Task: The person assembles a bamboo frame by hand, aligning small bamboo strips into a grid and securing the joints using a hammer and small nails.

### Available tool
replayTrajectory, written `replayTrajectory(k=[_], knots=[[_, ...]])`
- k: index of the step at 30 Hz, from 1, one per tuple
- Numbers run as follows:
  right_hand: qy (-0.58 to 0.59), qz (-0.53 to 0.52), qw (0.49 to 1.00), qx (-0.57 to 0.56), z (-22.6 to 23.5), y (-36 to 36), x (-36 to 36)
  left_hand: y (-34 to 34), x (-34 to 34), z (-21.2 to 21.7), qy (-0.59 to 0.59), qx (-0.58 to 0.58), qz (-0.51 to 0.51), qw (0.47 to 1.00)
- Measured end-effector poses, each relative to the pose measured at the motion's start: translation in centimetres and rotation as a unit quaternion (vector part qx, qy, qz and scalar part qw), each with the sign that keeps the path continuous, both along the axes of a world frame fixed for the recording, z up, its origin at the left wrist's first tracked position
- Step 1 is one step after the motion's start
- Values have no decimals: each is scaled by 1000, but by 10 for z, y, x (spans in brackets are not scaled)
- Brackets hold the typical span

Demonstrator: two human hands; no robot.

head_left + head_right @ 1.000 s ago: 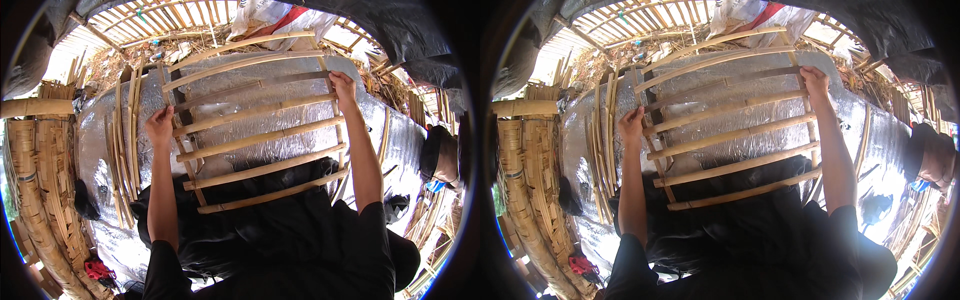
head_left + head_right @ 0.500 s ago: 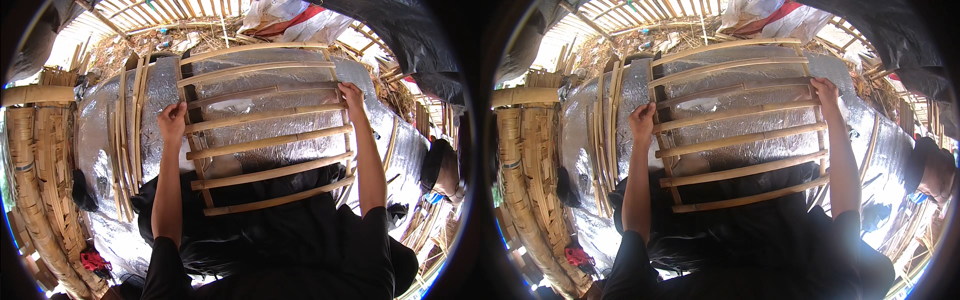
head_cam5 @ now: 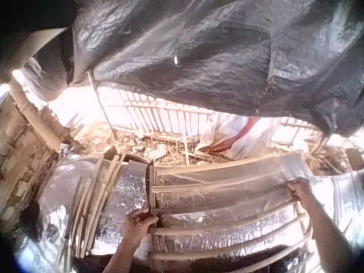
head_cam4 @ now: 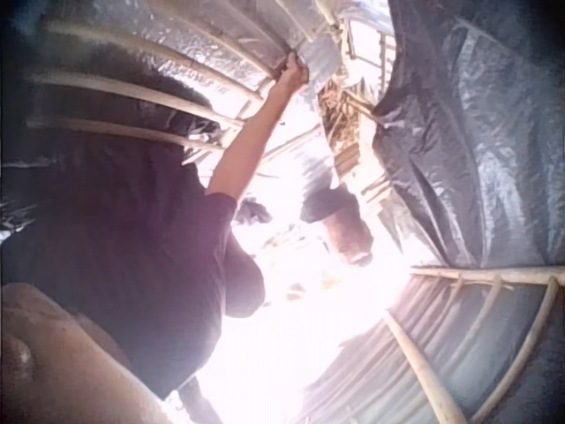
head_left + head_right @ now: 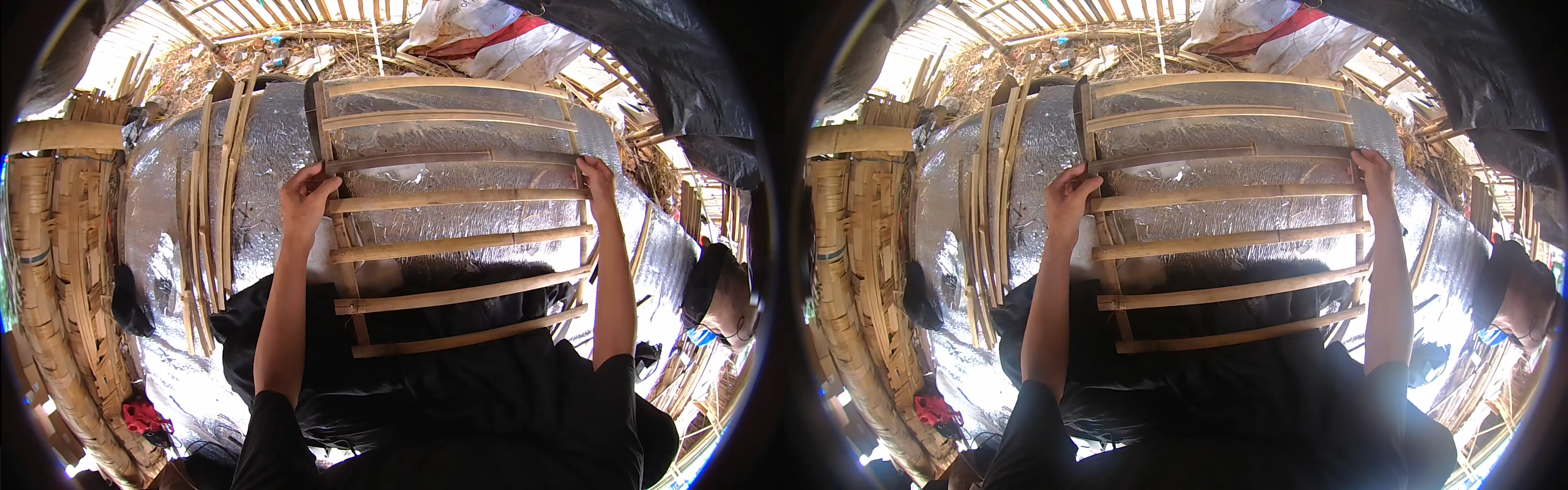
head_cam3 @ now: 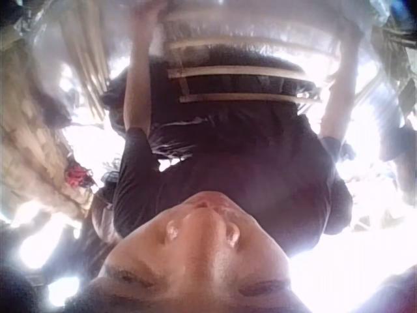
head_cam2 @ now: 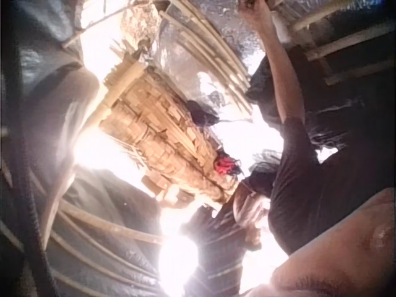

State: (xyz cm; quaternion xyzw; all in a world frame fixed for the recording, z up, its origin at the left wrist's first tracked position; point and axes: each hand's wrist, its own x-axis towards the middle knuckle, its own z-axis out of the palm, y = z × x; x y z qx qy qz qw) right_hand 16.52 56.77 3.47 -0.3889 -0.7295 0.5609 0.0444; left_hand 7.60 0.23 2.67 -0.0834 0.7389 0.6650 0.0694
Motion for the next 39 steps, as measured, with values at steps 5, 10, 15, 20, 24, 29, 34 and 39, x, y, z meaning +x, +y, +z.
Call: replayTrajectory(k=[5,10,15,20,24,29,34,39], knots=[[-20,29,999,38,-3,7,4,15,-1,11,7,-78,28,997],[-9,8,990,138,-27,32,5,26,-2,8,16,-119,40,992],[36,-14,998,52,14,-9,-11,18,-2,-8,54,-97,78,991],[34,-21,995,92,32,3,-10,31,6,4,70,-117,84,987],[15,-26,995,94,31,16,4,40,22,18,106,-257,48,959],[-60,-46,995,62,22,5,21,35,40,23,112,-294,35,949],[-195,64,897,392,-20,41,31,30,39,17,51,-138,-3,989],[15,242,800,549,51,-119,-22,1,41,-4,91,-147,-63,983]])
